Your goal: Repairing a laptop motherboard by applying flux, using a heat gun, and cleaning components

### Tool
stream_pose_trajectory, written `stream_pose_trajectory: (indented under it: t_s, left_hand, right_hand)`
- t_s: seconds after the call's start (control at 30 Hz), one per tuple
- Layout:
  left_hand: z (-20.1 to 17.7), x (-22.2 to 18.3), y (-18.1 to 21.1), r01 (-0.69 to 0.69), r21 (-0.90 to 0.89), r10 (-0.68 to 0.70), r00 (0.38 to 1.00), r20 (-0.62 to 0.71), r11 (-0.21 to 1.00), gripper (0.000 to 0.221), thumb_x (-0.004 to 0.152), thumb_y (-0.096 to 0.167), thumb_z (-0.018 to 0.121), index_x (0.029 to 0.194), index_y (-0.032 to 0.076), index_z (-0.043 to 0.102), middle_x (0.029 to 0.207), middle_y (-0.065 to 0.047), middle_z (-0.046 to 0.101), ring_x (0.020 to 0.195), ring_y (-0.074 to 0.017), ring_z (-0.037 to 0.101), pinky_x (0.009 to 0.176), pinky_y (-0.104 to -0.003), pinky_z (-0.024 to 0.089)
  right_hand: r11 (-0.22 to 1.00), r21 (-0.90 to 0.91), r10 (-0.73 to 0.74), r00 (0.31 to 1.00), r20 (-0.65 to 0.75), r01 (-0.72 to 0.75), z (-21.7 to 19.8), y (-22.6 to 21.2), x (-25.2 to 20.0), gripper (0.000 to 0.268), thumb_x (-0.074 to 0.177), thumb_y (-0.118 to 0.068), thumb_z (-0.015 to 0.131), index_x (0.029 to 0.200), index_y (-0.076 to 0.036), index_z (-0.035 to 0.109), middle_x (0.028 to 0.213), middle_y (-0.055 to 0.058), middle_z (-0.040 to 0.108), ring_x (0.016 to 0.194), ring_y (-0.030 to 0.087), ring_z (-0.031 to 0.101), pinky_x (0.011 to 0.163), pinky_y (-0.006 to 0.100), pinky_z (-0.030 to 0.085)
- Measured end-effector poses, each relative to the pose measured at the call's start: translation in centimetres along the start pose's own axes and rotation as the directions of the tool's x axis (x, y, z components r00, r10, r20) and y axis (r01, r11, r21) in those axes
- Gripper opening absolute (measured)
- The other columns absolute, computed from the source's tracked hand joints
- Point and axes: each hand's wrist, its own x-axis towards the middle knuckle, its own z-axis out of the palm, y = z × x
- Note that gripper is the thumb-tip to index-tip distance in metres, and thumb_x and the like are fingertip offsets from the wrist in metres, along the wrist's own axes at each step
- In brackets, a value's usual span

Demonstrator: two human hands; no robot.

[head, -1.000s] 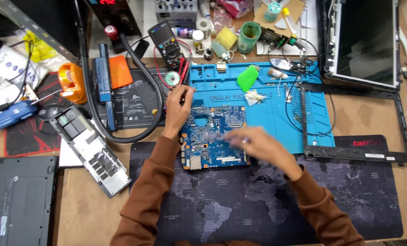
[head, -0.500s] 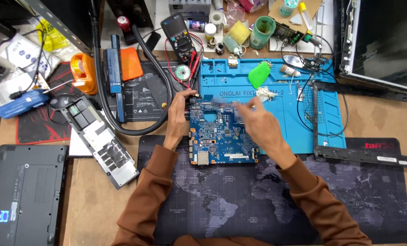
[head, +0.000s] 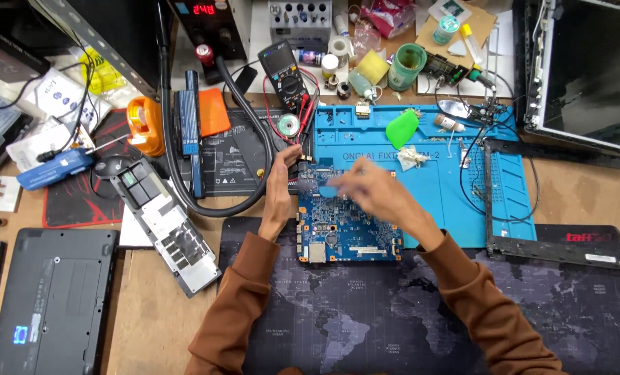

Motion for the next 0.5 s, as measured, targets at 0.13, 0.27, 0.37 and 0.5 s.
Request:
stream_pose_trajectory:
  t_s: [0.13, 0.27, 0.37, 0.5]
  left_hand:
    - [0.0, 0.2, -0.2, 0.009, -0.034, -0.008, 1.000, 0.022, 0.999, 0.062, 0.111, 0.040, 0.014, 0.147, -0.001, 0.043, 0.141, -0.032, 0.050, 0.139, -0.0499, 0.043, 0.119, -0.055, 0.031]
    - [0.0, 0.2, -0.8, -0.013, -0.024, 0.014, 1.000, 0.012, 1.000, 0.065, 0.109, 0.041, 0.013, 0.147, -0.002, 0.043, 0.141, -0.032, 0.050, 0.137, -0.0503, 0.045, 0.118, -0.055, 0.032]
    - [0.0, 0.1, 0.0, 0.002, -0.008, -0.002, 1.000, 0.016, 1.000, 0.066, 0.109, 0.044, 0.013, 0.146, -0.002, 0.044, 0.141, -0.031, 0.051, 0.137, -0.0494, 0.046, 0.119, -0.054, 0.031]
    - [-0.1, 0.2, 0.2, 0.004, 0.070, -0.006, 0.999, 0.041, 0.998, 0.065, 0.110, 0.043, 0.012, 0.147, 0.000, 0.045, 0.142, -0.026, 0.052, 0.137, -0.0442, 0.047, 0.118, -0.050, 0.034]
  right_hand:
    - [0.998, -0.051, 0.054, 0.983, 0.177, -0.046, 0.0, -0.8, 0.3, 0.020, 0.100, -0.020, 0.063, 0.115, -0.020, 0.078, 0.110, 0.003, 0.058, 0.078, 0.014, 0.060, 0.060, 0.027, 0.050]
    - [0.994, -0.111, -0.025, 0.980, -0.197, 0.003, 1.0, 2.3, 0.7, 0.019, 0.103, -0.012, 0.060, 0.111, -0.017, 0.077, 0.104, 0.007, 0.054, 0.064, 0.014, 0.059, 0.056, 0.028, 0.053]
    - [0.996, 0.018, -0.081, 0.989, -0.120, 0.084, 0.7, 0.7, -0.3, 0.015, 0.101, -0.012, 0.064, 0.108, -0.012, 0.077, 0.097, 0.005, 0.049, 0.069, 0.018, 0.060, 0.061, 0.032, 0.054]
    - [0.996, 0.084, -0.008, 0.992, -0.123, 0.018, -0.1, 2.0, -0.7, 0.018, 0.100, -0.014, 0.065, 0.113, -0.008, 0.077, 0.102, 0.012, 0.055, 0.076, 0.018, 0.059, 0.067, 0.031, 0.054]
